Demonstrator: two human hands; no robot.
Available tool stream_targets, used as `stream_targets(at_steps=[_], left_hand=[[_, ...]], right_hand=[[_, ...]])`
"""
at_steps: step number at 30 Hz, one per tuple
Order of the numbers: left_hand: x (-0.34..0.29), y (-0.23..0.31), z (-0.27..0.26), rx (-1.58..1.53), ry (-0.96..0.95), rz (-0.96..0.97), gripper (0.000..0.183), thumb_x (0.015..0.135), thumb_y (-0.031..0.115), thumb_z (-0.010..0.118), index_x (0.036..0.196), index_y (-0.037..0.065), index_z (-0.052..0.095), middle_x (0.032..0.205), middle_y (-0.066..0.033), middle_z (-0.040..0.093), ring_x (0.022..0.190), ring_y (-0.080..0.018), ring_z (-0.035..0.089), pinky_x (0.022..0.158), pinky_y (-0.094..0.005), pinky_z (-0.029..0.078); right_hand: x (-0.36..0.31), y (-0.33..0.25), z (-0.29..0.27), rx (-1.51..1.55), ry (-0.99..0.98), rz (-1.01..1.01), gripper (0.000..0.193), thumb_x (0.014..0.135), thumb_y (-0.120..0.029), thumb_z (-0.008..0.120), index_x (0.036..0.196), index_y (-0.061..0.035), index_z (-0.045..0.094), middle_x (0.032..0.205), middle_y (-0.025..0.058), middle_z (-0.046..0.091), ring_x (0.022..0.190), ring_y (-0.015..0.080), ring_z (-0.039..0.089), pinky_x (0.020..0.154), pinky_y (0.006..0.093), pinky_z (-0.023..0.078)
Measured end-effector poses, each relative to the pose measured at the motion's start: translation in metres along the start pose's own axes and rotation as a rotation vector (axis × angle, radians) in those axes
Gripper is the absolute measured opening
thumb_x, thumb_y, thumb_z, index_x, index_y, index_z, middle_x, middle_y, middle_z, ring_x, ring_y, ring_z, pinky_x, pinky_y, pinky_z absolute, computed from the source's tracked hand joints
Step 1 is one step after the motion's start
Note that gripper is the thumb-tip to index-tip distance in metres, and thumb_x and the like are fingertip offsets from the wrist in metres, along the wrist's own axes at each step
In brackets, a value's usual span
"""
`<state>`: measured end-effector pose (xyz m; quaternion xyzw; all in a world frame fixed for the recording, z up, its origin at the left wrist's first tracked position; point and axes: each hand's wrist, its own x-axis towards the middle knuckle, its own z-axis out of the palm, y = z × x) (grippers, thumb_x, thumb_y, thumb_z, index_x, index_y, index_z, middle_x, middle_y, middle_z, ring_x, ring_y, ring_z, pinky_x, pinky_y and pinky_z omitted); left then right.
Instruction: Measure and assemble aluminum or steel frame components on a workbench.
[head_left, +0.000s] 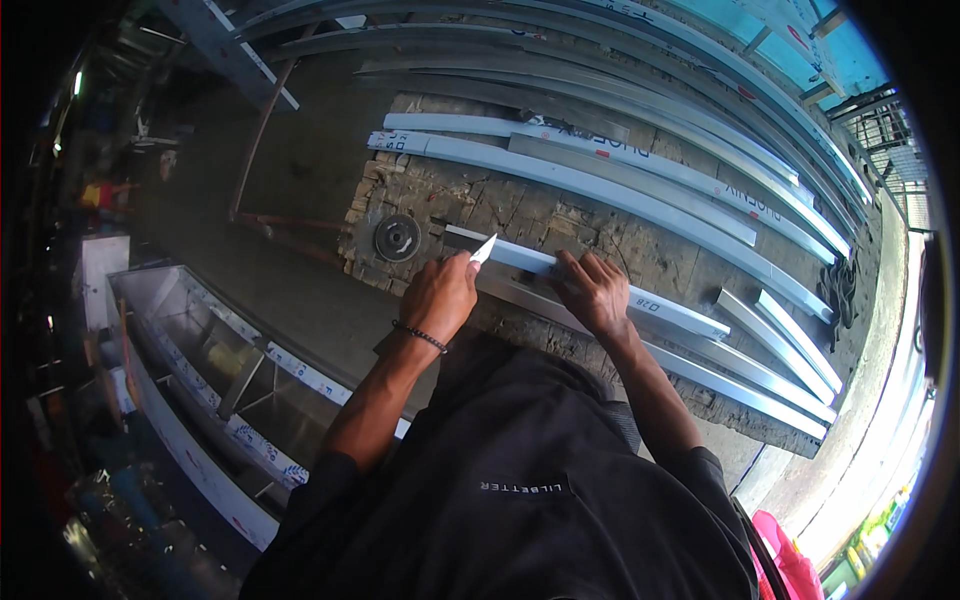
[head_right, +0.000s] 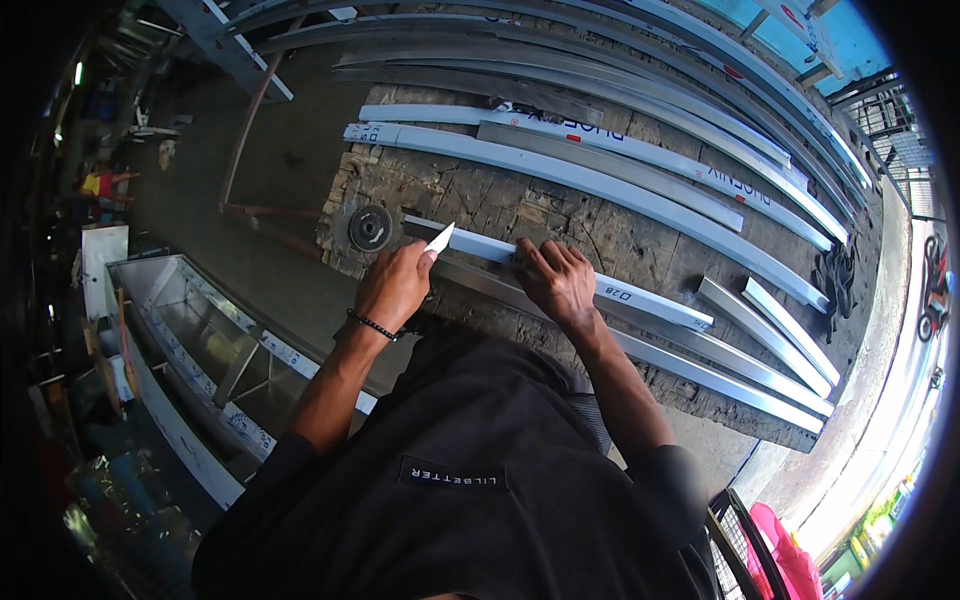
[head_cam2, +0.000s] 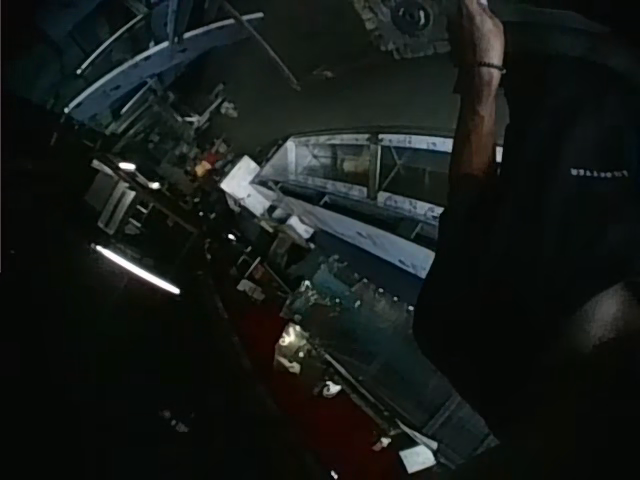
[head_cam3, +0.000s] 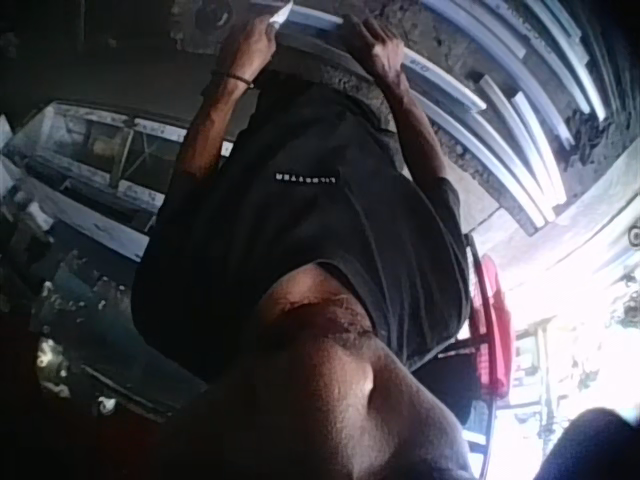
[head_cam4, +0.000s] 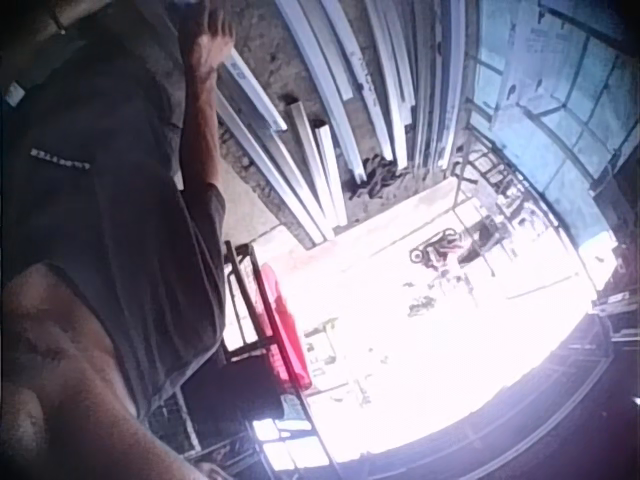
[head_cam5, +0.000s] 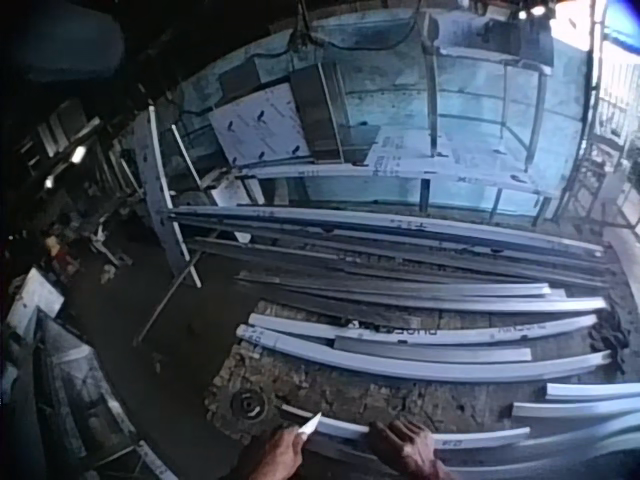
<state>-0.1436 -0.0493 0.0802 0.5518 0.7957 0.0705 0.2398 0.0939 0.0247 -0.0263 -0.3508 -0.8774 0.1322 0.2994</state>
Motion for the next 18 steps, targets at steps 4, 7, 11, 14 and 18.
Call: stream_targets(at_steps=[4, 7, 11, 14, 18], left_hand=[[-0.002, -0.005, -0.002, -0.015, 0.031, 0.045, 0.023, 0.102, 0.024, 0.056, 0.097, 0.002, 0.062, 0.086, -0.0233, 0.067, 0.085, -0.0487, 0.062, 0.070, -0.0564, 0.047], [0.003, -0.005, -0.007, -0.021, 0.069, 0.039, 0.023, 0.102, 0.024, 0.056, 0.096, 0.002, 0.061, 0.085, -0.0236, 0.067, 0.084, -0.0493, 0.062, 0.068, -0.0569, 0.046], [-0.002, 0.001, 0.004, -0.008, 0.035, 0.014, 0.024, 0.103, 0.025, 0.055, 0.097, 0.003, 0.062, 0.087, -0.0223, 0.069, 0.084, -0.0489, 0.064, 0.070, -0.0559, 0.050], [-0.004, -0.005, 0.014, 0.021, 0.083, 0.030, 0.023, 0.102, 0.026, 0.056, 0.097, 0.004, 0.062, 0.088, -0.0228, 0.069, 0.085, -0.0487, 0.064, 0.071, -0.0574, 0.050], [-0.012, 0.009, 0.017, 0.006, -0.062, 0.081, 0.023, 0.101, 0.026, 0.058, 0.098, 0.004, 0.063, 0.084, -0.0230, 0.068, 0.083, -0.0479, 0.064, 0.069, -0.0553, 0.050]], right_hand=[[-0.002, 0.000, -0.004, -0.017, -0.059, 0.016, 0.048, 0.075, -0.027, 0.084, 0.118, -0.0107, 0.068, 0.079, 0.0026, 0.057, 0.072, 0.0204, 0.062, 0.063, 0.0346, 0.049], [0.002, 0.000, -0.003, -0.002, -0.013, -0.010, 0.048, 0.076, -0.026, 0.084, 0.119, -0.0109, 0.068, 0.079, 0.0022, 0.057, 0.071, 0.0203, 0.062, 0.064, 0.0344, 0.050], [0.002, -0.001, -0.001, 0.021, -0.017, 0.003, 0.048, 0.076, -0.026, 0.084, 0.118, -0.0106, 0.068, 0.078, 0.0024, 0.057, 0.071, 0.0207, 0.062, 0.063, 0.0347, 0.051], [-0.001, 0.000, 0.001, 0.022, -0.024, 0.006, 0.049, 0.075, -0.027, 0.084, 0.118, -0.0103, 0.068, 0.079, 0.0029, 0.058, 0.070, 0.0209, 0.063, 0.063, 0.0349, 0.051], [0.000, 0.000, 0.001, 0.019, -0.030, 0.010, 0.050, 0.075, -0.027, 0.084, 0.119, -0.0104, 0.068, 0.079, 0.0033, 0.058, 0.070, 0.0209, 0.063, 0.063, 0.0350, 0.051]])
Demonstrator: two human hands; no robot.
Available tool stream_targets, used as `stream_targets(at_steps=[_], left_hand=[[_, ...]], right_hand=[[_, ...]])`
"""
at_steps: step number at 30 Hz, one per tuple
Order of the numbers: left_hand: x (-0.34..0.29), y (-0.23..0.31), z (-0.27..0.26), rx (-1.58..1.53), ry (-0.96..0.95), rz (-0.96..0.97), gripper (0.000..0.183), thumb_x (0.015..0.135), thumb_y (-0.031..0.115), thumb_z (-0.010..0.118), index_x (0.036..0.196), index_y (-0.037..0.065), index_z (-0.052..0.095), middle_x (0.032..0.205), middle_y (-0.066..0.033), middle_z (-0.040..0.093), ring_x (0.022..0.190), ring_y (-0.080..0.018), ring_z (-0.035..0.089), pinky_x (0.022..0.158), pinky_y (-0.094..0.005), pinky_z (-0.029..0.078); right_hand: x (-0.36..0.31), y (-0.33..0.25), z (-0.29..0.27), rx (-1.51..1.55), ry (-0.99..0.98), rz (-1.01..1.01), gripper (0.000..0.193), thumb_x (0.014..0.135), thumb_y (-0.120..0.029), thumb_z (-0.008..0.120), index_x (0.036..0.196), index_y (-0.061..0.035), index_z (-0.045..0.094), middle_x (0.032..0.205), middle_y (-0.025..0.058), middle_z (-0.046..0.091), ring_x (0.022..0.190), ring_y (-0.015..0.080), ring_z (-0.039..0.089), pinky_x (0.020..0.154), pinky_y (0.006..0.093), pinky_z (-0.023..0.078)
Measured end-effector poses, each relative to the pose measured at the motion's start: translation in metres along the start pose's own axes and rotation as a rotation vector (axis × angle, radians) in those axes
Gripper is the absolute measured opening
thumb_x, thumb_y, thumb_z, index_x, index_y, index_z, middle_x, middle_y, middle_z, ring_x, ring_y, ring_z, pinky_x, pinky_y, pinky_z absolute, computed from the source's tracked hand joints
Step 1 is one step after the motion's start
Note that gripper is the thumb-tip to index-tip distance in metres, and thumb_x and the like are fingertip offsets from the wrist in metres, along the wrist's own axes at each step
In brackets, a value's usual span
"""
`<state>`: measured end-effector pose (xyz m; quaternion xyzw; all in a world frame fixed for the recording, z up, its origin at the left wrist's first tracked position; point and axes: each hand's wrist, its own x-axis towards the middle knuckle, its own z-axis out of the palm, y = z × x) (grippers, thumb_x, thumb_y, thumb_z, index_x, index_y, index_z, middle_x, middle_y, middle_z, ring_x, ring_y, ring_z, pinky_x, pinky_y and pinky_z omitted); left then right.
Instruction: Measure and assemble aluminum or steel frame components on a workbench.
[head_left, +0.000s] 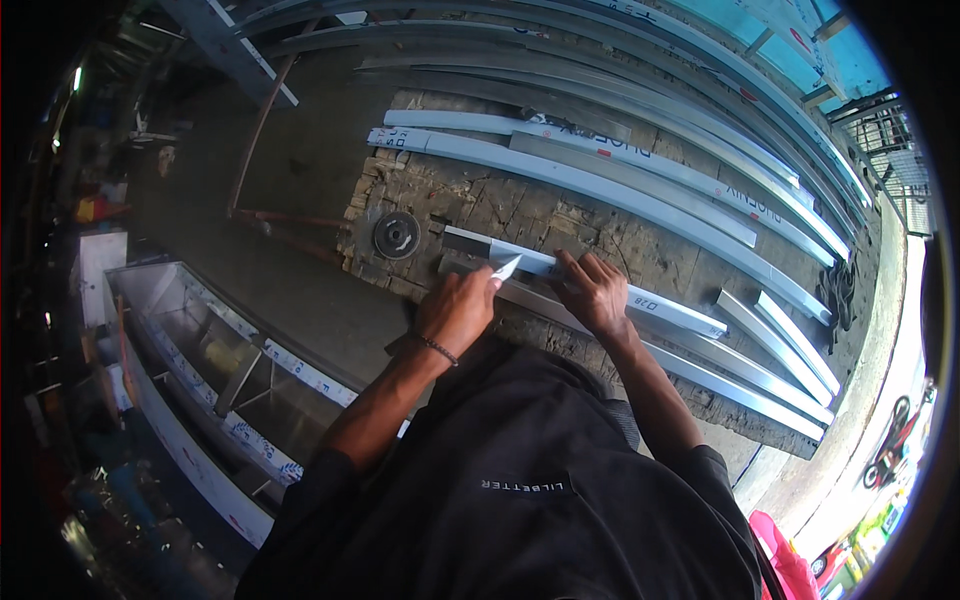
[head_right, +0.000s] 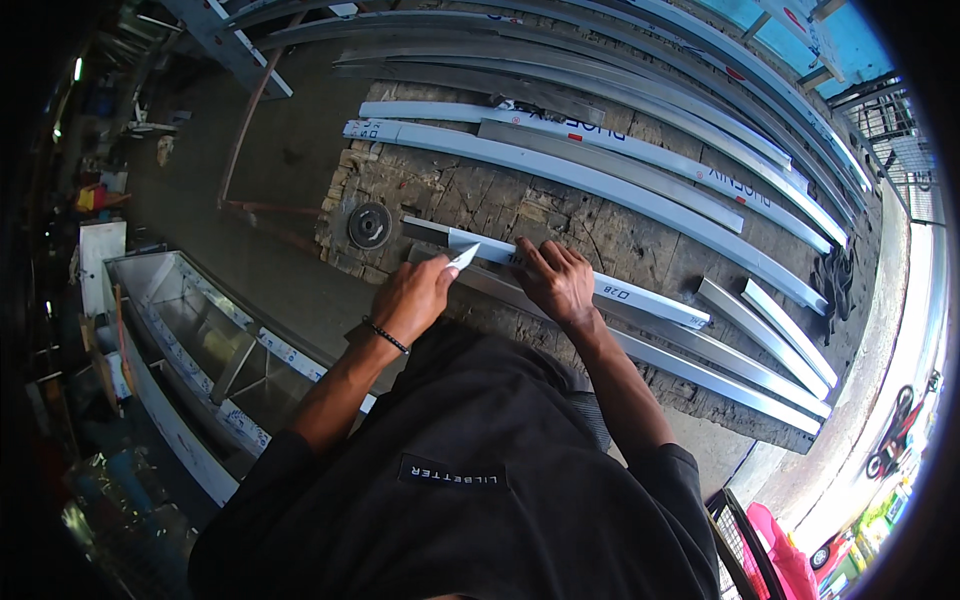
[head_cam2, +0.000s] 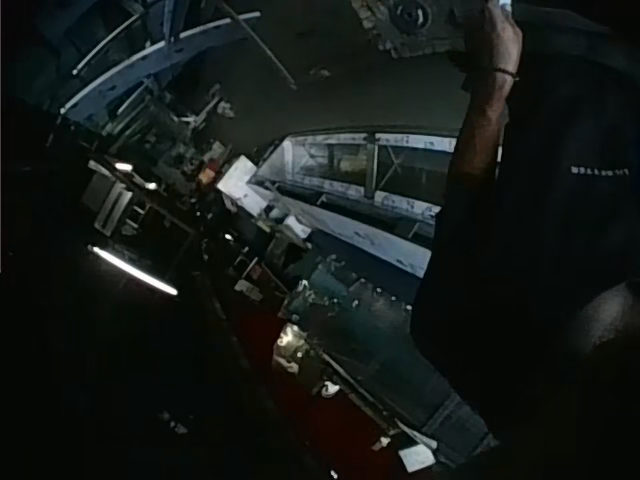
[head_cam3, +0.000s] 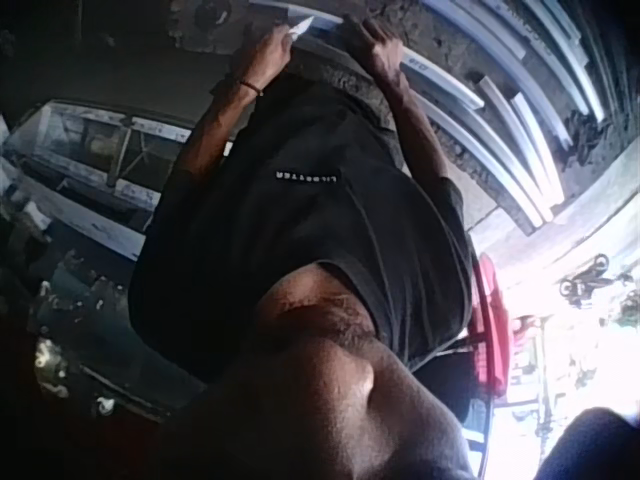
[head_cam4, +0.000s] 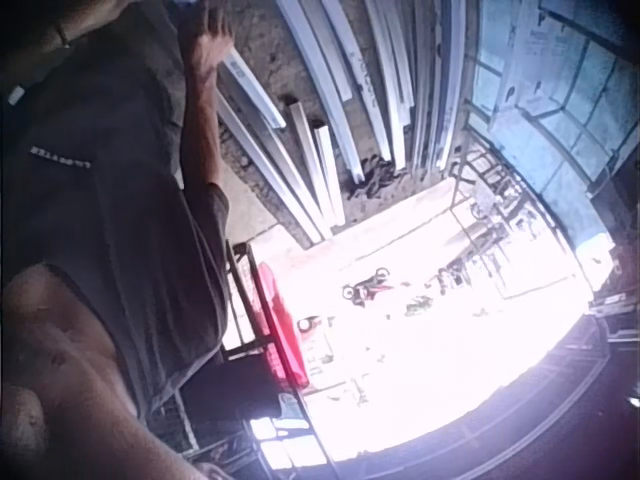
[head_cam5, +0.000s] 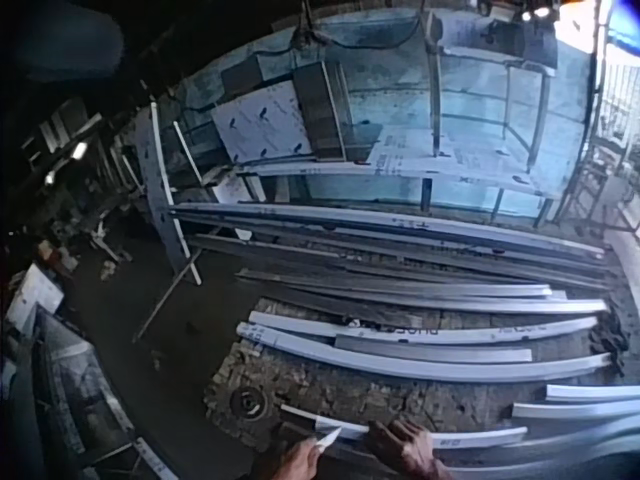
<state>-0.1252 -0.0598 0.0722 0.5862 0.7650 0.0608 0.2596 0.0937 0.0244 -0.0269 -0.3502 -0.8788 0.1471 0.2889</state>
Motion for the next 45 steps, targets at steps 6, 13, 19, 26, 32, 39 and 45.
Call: stream_targets(at_steps=[6, 13, 19, 26, 32, 39, 45], left_hand=[[0.008, -0.003, -0.016, -0.100, 0.165, -0.050, 0.022, 0.102, 0.021, 0.057, 0.093, 0.001, 0.059, 0.084, -0.0253, 0.065, 0.086, -0.0495, 0.062, 0.069, -0.0556, 0.046], [0.013, -0.004, -0.027, -0.071, 0.071, -0.081, 0.021, 0.102, 0.020, 0.056, 0.097, 0.001, 0.063, 0.087, -0.0257, 0.066, 0.089, -0.0491, 0.062, 0.071, -0.0556, 0.047], [0.016, -0.004, -0.037, -0.057, 0.122, -0.064, 0.023, 0.101, 0.024, 0.057, 0.095, 0.002, 0.063, 0.088, -0.0252, 0.067, 0.087, -0.0485, 0.063, 0.070, -0.0559, 0.048], [0.015, 0.004, -0.031, 0.012, 0.075, -0.070, 0.022, 0.101, 0.023, 0.057, 0.096, 0.003, 0.062, 0.086, -0.0240, 0.068, 0.087, -0.0478, 0.064, 0.071, -0.0565, 0.049], [0.014, 0.005, -0.032, 0.021, 0.097, -0.121, 0.022, 0.101, 0.023, 0.057, 0.099, 0.003, 0.065, 0.090, -0.0232, 0.069, 0.089, -0.0471, 0.065, 0.074, -0.0560, 0.050], [0.013, 0.007, -0.030, -0.031, 0.061, -0.070, 0.021, 0.101, 0.022, 0.057, 0.100, 0.002, 0.064, 0.090, -0.0253, 0.068, 0.090, -0.0479, 0.064, 0.074, -0.0559, 0.050], [0.013, 0.001, -0.019, 0.007, 0.122, -0.006, 0.022, 0.101, 0.023, 0.057, 0.098, 0.002, 0.062, 0.089, -0.0235, 0.068, 0.088, -0.0475, 0.064, 0.072, -0.0563, 0.049]], right_hand=[[0.006, 0.001, -0.006, -0.013, 0.058, -0.020, 0.051, 0.073, -0.026, 0.085, 0.119, -0.0121, 0.068, 0.079, 0.0027, 0.058, 0.069, 0.0206, 0.062, 0.062, 0.0346, 0.050], [0.007, 0.000, -0.004, -0.022, 0.083, -0.024, 0.051, 0.072, -0.025, 0.086, 0.119, -0.0126, 0.068, 0.078, 0.0023, 0.057, 0.068, 0.0202, 0.061, 0.061, 0.0347, 0.049], [0.007, 0.004, -0.003, -0.021, 0.097, -0.029, 0.052, 0.072, -0.024, 0.086, 0.120, -0.0128, 0.067, 0.076, 0.0020, 0.055, 0.067, 0.0203, 0.060, 0.060, 0.0341, 0.048], [0.006, 0.004, -0.003, -0.025, 0.103, -0.027, 0.053, 0.072, -0.024, 0.086, 0.120, -0.0127, 0.067, 0.077, 0.0019, 0.056, 0.067, 0.0202, 0.060, 0.060, 0.0339, 0.048], [0.008, 0.003, -0.006, -0.032, 0.115, -0.036, 0.053, 0.072, -0.024, 0.086, 0.120, -0.0121, 0.067, 0.077, 0.0018, 0.056, 0.066, 0.0196, 0.060, 0.059, 0.0334, 0.047], [0.004, 0.003, -0.003, -0.053, 0.111, -0.025, 0.050, 0.073, -0.024, 0.086, 0.118, -0.0120, 0.068, 0.075, 0.0019, 0.054, 0.064, 0.0191, 0.058, 0.058, 0.0327, 0.047], [0.008, 0.002, -0.004, -0.022, 0.119, -0.037, 0.049, 0.073, -0.023, 0.086, 0.117, -0.0119, 0.069, 0.076, 0.0016, 0.055, 0.064, 0.0186, 0.058, 0.058, 0.0321, 0.047]])
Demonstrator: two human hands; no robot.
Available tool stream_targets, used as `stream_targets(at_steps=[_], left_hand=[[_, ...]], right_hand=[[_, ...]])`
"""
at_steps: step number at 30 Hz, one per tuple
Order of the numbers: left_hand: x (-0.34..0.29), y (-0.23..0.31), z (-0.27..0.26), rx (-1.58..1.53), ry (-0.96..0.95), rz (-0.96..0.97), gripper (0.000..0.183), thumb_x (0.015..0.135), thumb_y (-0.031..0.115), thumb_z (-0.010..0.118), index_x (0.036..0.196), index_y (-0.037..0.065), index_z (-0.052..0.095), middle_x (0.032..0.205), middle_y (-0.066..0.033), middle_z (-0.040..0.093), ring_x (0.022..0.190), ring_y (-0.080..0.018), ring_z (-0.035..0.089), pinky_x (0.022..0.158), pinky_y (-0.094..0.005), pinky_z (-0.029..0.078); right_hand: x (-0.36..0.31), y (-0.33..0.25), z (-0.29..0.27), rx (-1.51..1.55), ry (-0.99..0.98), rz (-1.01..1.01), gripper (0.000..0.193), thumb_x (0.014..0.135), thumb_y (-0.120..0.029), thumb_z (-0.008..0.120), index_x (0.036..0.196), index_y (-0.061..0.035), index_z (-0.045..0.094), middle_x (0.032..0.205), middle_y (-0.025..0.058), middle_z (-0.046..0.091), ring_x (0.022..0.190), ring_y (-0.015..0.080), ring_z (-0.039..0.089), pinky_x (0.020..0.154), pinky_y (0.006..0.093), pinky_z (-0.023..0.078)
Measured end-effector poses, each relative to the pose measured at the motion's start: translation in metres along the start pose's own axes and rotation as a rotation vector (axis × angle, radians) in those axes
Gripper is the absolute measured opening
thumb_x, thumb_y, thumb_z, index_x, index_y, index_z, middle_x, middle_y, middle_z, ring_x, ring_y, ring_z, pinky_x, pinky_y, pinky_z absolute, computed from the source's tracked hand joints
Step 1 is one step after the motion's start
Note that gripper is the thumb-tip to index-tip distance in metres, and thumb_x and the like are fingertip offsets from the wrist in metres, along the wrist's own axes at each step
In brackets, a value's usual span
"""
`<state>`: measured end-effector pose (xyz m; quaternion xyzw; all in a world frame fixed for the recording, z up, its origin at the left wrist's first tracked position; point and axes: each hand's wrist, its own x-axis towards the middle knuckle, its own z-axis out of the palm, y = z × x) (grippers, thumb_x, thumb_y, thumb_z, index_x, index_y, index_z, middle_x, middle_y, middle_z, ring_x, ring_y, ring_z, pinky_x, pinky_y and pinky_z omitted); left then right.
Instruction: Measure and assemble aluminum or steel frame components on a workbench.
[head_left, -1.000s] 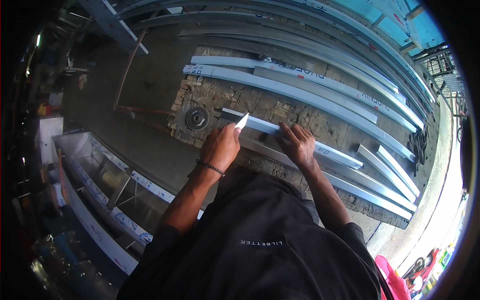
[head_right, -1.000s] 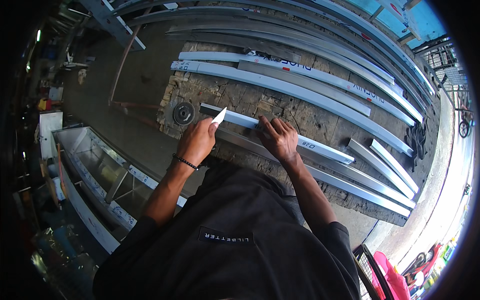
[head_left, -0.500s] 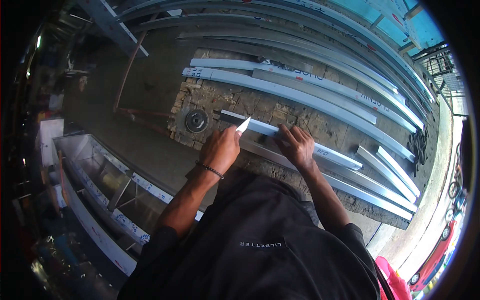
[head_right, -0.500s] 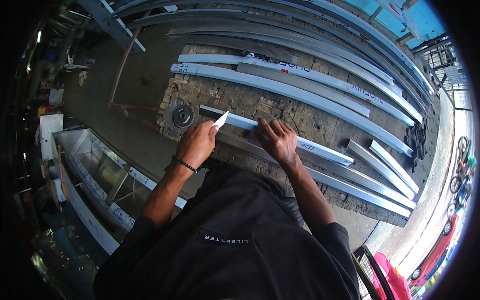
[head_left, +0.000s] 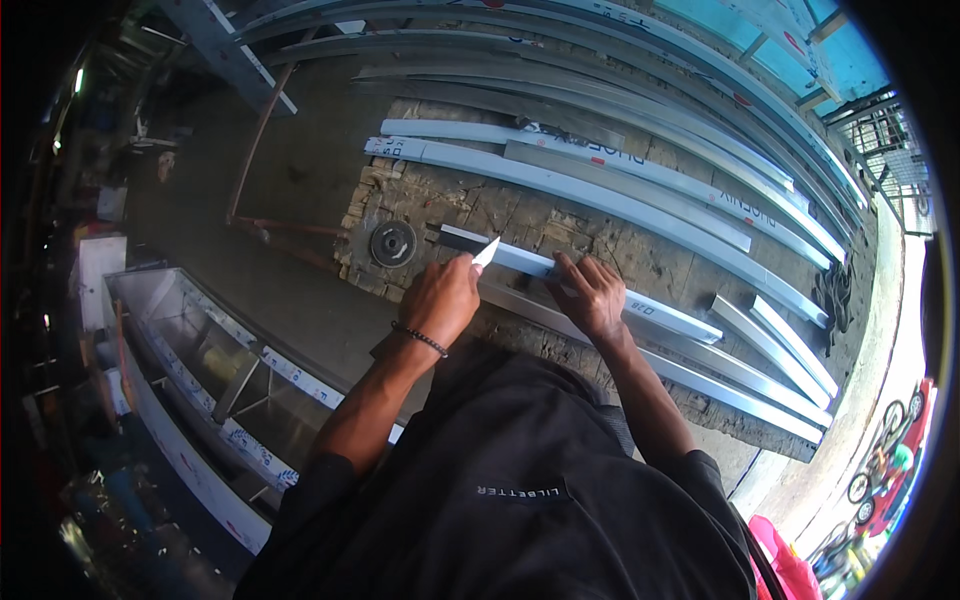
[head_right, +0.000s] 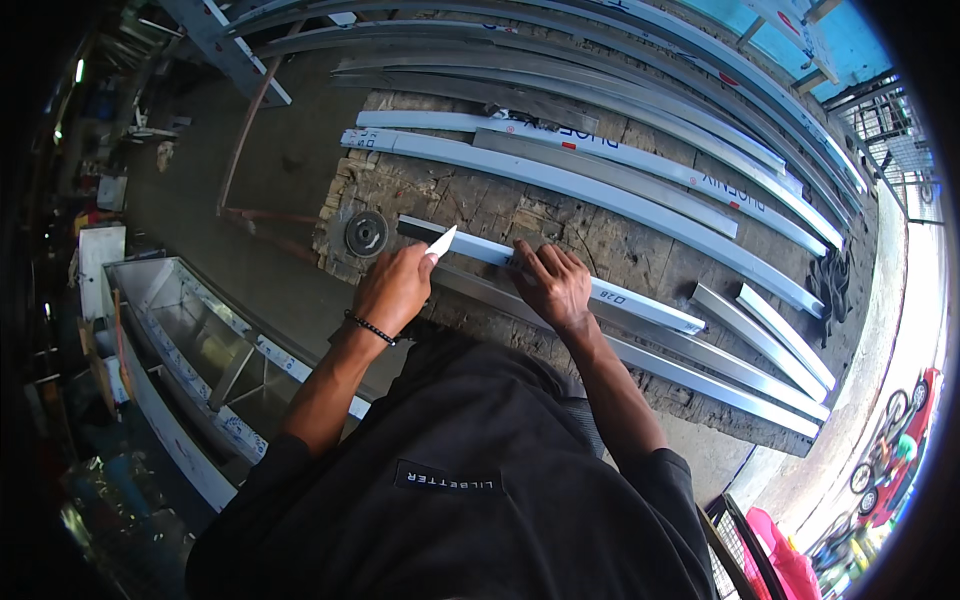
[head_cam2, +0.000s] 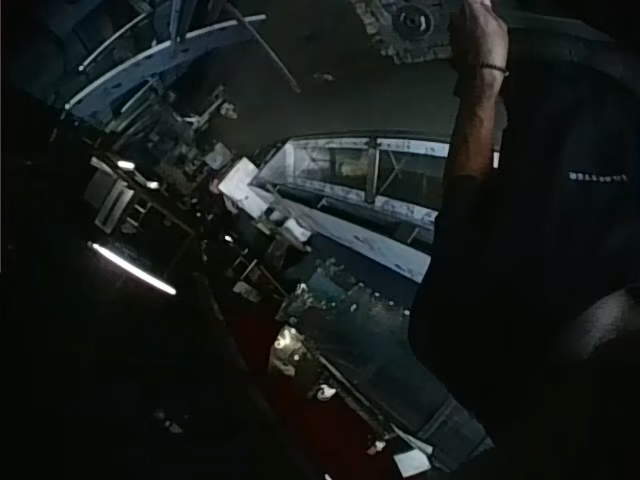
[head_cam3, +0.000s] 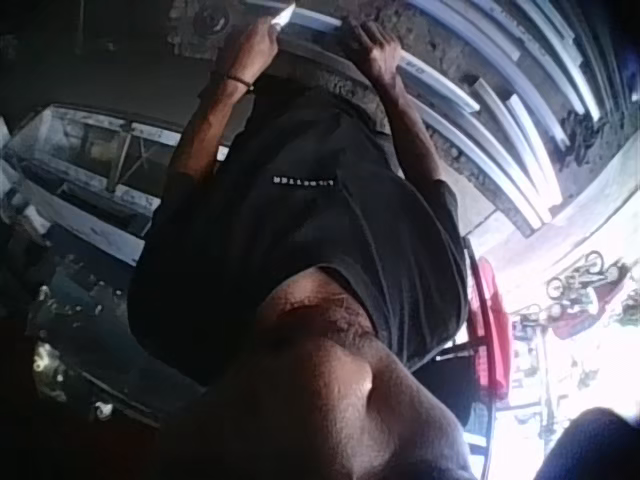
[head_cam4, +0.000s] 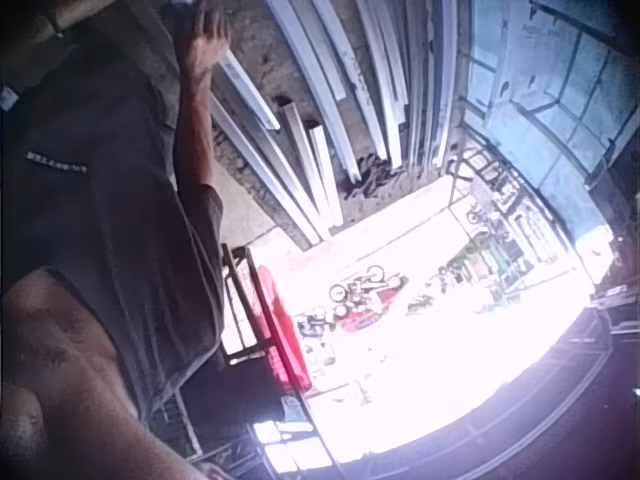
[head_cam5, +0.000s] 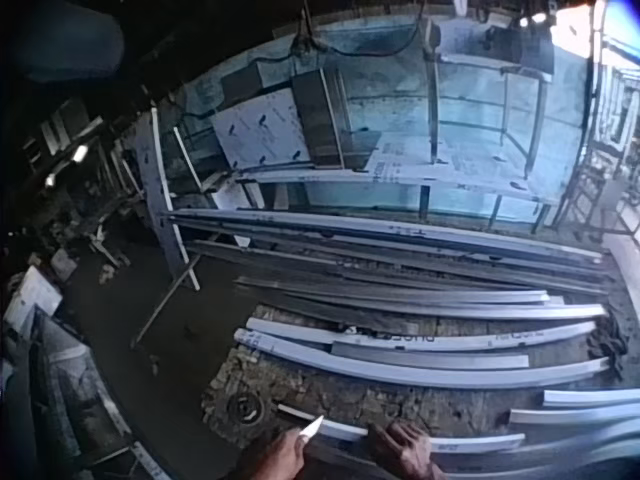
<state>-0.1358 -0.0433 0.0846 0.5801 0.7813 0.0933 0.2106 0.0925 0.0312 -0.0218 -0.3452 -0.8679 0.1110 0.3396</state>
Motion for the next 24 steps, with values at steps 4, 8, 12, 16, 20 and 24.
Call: stream_targets(at_steps=[4, 8, 12, 16, 20, 24], left_hand=[[0.001, 0.007, -0.020, 0.018, -0.017, -0.071, 0.022, 0.102, 0.024, 0.056, 0.099, 0.004, 0.063, 0.089, -0.0220, 0.069, 0.088, -0.0476, 0.064, 0.072, -0.0567, 0.050], [0.002, 0.004, -0.003, 0.049, -0.015, -0.060, 0.020, 0.101, 0.023, 0.057, 0.098, 0.004, 0.063, 0.087, -0.0223, 0.069, 0.085, -0.0476, 0.064, 0.070, -0.0564, 0.050], [-0.001, -0.002, -0.003, 0.001, 0.015, 0.000, 0.019, 0.101, 0.023, 0.057, 0.096, 0.005, 0.062, 0.084, -0.0219, 0.068, 0.080, -0.0468, 0.064, 0.067, -0.0564, 0.050], [-0.002, -0.002, -0.012, 0.012, 0.068, -0.020, 0.020, 0.102, 0.024, 0.057, 0.095, 0.006, 0.061, 0.082, -0.0215, 0.068, 0.077, -0.0464, 0.064, 0.064, -0.0558, 0.048], [-0.003, -0.005, 0.007, -0.002, 0.076, -0.001, 0.022, 0.102, 0.026, 0.057, 0.095, 0.006, 0.059, 0.075, -0.0216, 0.065, 0.073, -0.0470, 0.062, 0.060, -0.0557, 0.047], [-0.002, -0.010, 0.005, -0.013, 0.109, 0.006, 0.021, 0.102, 0.026, 0.056, 0.094, 0.006, 0.058, 0.075, -0.0232, 0.065, 0.074, -0.0477, 0.063, 0.060, -0.0567, 0.046]], right_hand=[[-0.002, 0.000, 0.000, -0.014, -0.002, 0.006, 0.051, 0.073, -0.023, 0.086, 0.120, -0.0124, 0.069, 0.076, 0.0012, 0.055, 0.064, 0.0185, 0.058, 0.058, 0.0321, 0.047], [0.000, 0.002, 0.000, 0.006, 0.010, 0.005, 0.053, 0.072, -0.024, 0.087, 0.121, -0.0136, 0.069, 0.076, 0.0012, 0.055, 0.062, 0.0188, 0.057, 0.057, 0.0327, 0.046], [-0.002, 0.001, -0.002, 0.009, -0.004, 0.029, 0.053, 0.072, -0.024, 0.087, 0.121, -0.0137, 0.069, 0.076, 0.0023, 0.055, 0.062, 0.0195, 0.059, 0.057, 0.0332, 0.047], [0.007, 0.005, -0.008, 0.046, -0.008, 0.060, 0.052, 0.072, -0.024, 0.087, 0.120, -0.0135, 0.069, 0.076, 0.0029, 0.056, 0.063, 0.0207, 0.060, 0.057, 0.0346, 0.049], [0.009, 0.005, -0.009, 0.101, -0.045, 0.098, 0.052, 0.072, -0.025, 0.087, 0.119, -0.0129, 0.070, 0.076, 0.0039, 0.056, 0.064, 0.0228, 0.062, 0.057, 0.0363, 0.050], [0.008, 0.006, -0.013, 0.119, -0.063, 0.114, 0.050, 0.073, -0.025, 0.086, 0.119, -0.0121, 0.071, 0.077, 0.0042, 0.057, 0.064, 0.0235, 0.062, 0.057, 0.0367, 0.051]])
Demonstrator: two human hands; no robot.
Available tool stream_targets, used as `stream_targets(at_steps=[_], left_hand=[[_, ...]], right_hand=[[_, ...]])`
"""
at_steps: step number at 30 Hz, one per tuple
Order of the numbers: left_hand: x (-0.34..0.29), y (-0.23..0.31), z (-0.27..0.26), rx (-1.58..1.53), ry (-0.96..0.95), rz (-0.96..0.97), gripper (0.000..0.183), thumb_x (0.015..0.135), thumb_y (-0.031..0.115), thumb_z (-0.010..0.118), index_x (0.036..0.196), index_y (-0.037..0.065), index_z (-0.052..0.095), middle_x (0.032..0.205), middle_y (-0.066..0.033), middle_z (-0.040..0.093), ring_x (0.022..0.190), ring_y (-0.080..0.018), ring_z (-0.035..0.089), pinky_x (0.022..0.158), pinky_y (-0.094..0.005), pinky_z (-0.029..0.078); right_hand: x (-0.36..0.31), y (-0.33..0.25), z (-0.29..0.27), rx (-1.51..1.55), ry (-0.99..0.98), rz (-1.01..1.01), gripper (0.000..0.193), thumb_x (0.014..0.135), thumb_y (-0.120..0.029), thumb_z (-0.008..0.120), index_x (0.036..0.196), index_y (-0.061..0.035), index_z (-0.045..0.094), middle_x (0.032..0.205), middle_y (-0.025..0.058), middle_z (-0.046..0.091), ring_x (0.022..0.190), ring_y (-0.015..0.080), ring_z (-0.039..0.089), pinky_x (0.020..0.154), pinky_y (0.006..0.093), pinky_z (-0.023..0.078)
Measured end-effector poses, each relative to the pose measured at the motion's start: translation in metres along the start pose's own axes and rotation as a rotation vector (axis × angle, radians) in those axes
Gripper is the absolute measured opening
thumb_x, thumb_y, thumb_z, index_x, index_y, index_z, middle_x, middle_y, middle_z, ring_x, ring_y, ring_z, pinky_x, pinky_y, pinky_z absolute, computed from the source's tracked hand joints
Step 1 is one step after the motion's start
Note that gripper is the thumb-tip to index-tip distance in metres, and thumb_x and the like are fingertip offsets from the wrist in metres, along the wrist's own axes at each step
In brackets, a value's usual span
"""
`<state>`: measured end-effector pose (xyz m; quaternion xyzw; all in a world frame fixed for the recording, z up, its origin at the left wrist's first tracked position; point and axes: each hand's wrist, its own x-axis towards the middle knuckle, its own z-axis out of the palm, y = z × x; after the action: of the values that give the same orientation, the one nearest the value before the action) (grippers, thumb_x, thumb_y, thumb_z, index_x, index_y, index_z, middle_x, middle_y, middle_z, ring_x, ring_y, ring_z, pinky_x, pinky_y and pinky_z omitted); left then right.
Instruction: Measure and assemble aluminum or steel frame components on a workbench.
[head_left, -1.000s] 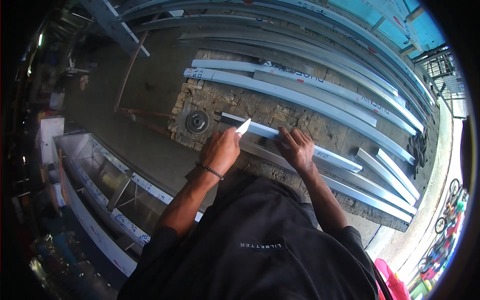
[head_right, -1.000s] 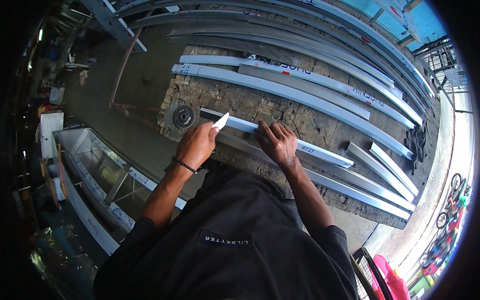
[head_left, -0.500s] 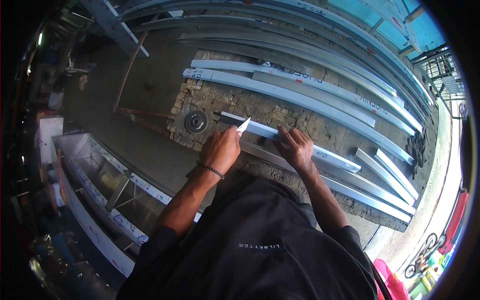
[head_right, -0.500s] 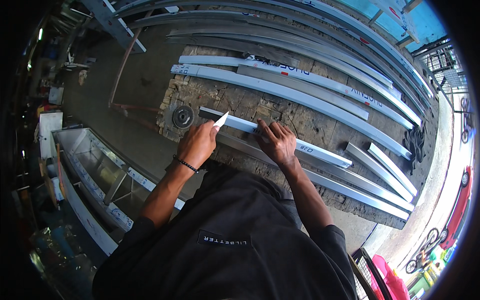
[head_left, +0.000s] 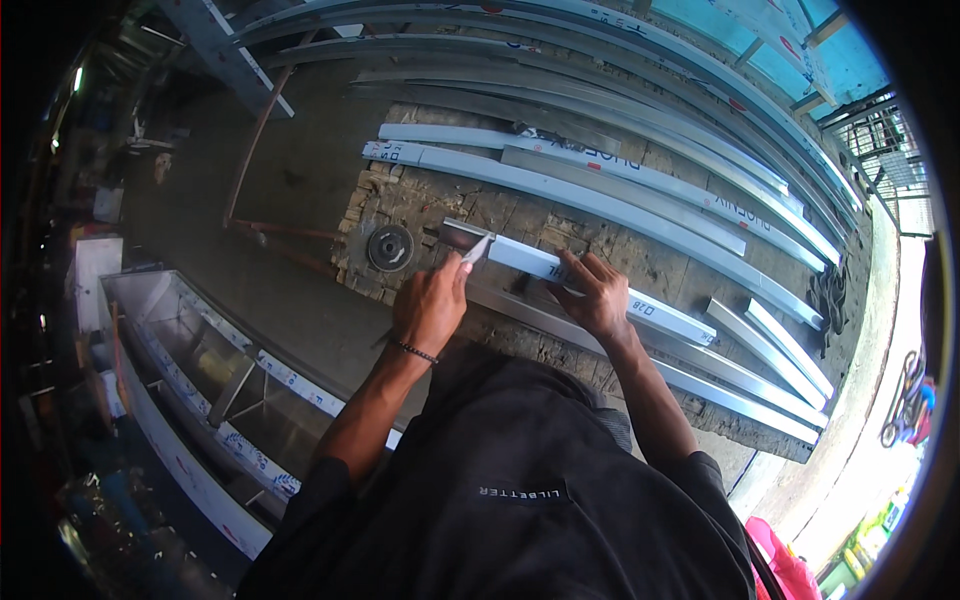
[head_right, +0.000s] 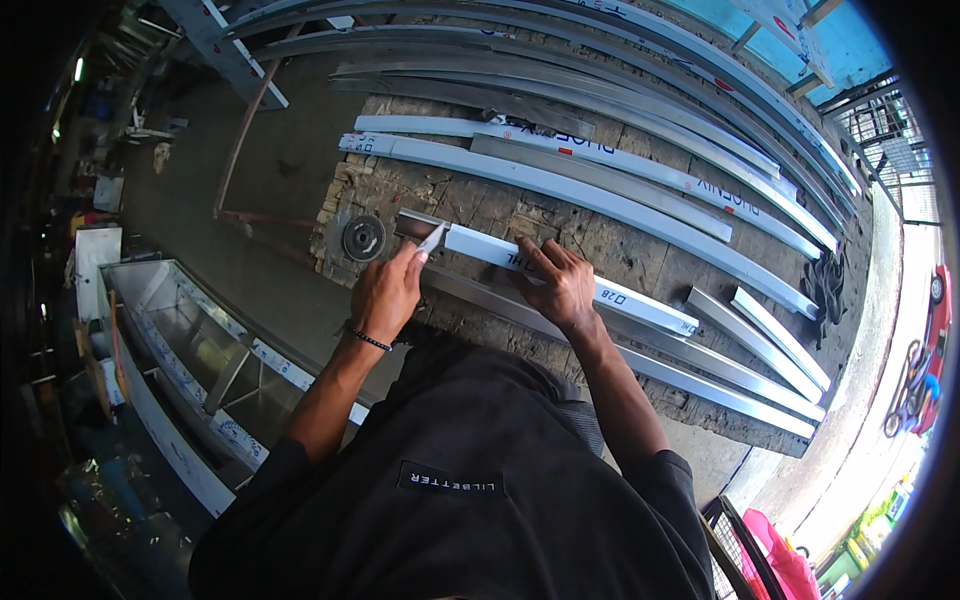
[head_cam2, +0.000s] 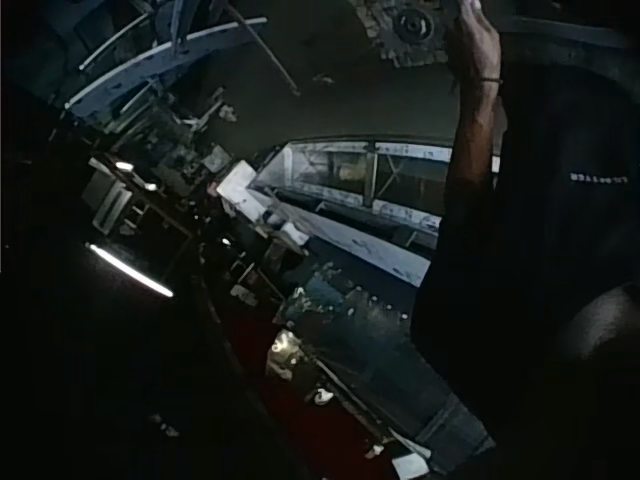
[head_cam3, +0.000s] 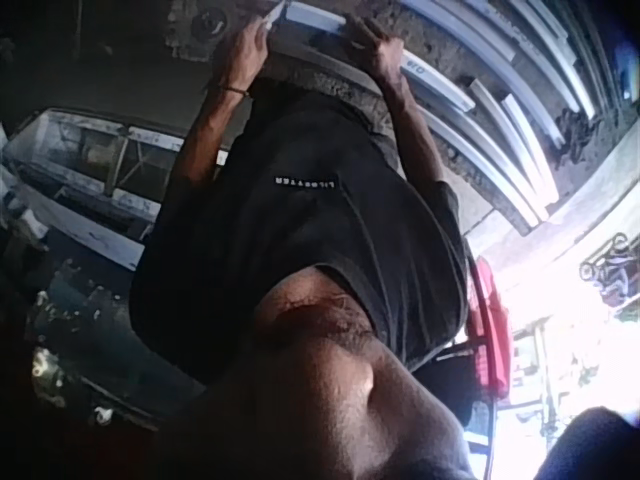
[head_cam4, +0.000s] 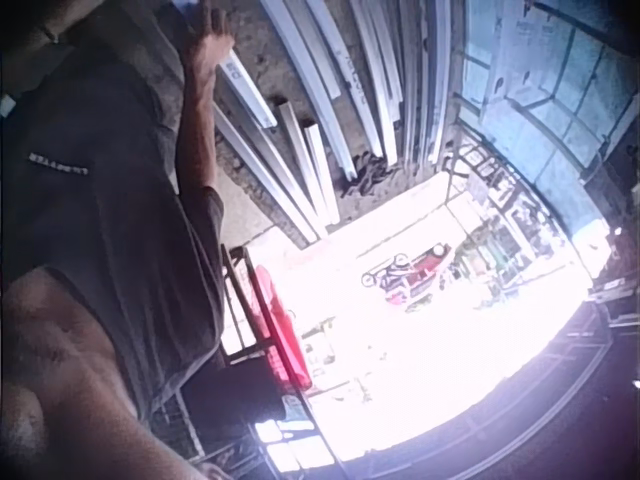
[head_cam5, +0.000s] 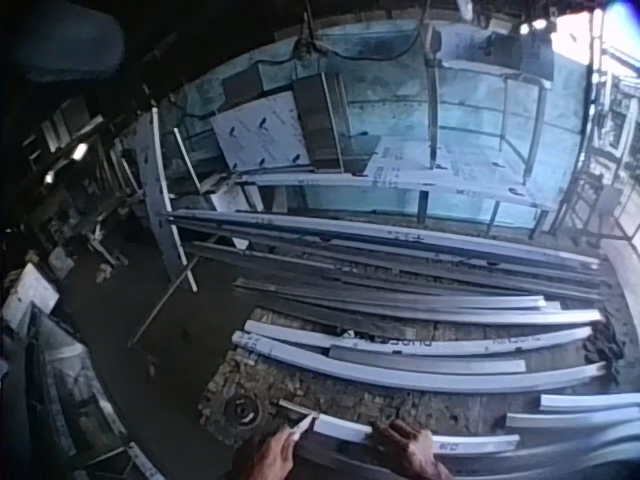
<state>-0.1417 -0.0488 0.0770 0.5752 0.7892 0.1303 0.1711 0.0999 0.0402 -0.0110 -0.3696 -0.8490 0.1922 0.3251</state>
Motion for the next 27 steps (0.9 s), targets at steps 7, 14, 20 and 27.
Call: stream_targets(at_steps=[7, 14, 20, 27], left_hand=[[0.000, 0.004, -0.002, -0.031, -0.010, -0.003, 0.021, 0.103, 0.026, 0.055, 0.096, 0.006, 0.057, 0.073, -0.0221, 0.064, 0.074, -0.0468, 0.063, 0.058, -0.0558, 0.045], [-0.004, 0.007, 0.004, -0.002, -0.031, -0.016, 0.022, 0.104, 0.028, 0.054, 0.095, 0.009, 0.058, 0.069, -0.0207, 0.063, 0.071, -0.0460, 0.064, 0.057, -0.0555, 0.045], [-0.009, 0.013, 0.016, -0.078, -0.014, 0.017, 0.018, 0.102, 0.027, 0.057, 0.097, 0.010, 0.058, 0.066, -0.0198, 0.065, 0.067, -0.0436, 0.066, 0.054, -0.0542, 0.049], [-0.010, 0.020, 0.018, -0.102, -0.003, -0.017, 0.022, 0.104, 0.025, 0.055, 0.093, 0.006, 0.057, 0.073, -0.0222, 0.064, 0.073, -0.0463, 0.064, 0.056, -0.0540, 0.045]], right_hand=[[0.009, -0.005, -0.006, 0.043, -0.007, -0.010, 0.055, 0.071, -0.020, 0.089, 0.121, -0.0080, 0.071, 0.075, 0.0059, 0.060, 0.063, 0.0234, 0.063, 0.054, 0.0375, 0.051], [0.013, -0.002, -0.011, 0.061, -0.071, 0.042, 0.052, 0.074, -0.022, 0.088, 0.121, -0.0067, 0.070, 0.078, 0.0075, 0.064, 0.065, 0.0251, 0.065, 0.056, 0.0378, 0.053], [0.015, 0.000, -0.014, 0.091, -0.095, 0.080, 0.049, 0.076, -0.028, 0.087, 0.119, -0.0079, 0.071, 0.079, 0.0074, 0.064, 0.065, 0.0257, 0.066, 0.056, 0.0387, 0.053], [0.021, -0.004, -0.020, 0.092, -0.128, 0.120, 0.049, 0.076, -0.027, 0.088, 0.117, -0.0048, 0.072, 0.079, 0.0100, 0.065, 0.065, 0.0262, 0.066, 0.058, 0.0380, 0.054]])
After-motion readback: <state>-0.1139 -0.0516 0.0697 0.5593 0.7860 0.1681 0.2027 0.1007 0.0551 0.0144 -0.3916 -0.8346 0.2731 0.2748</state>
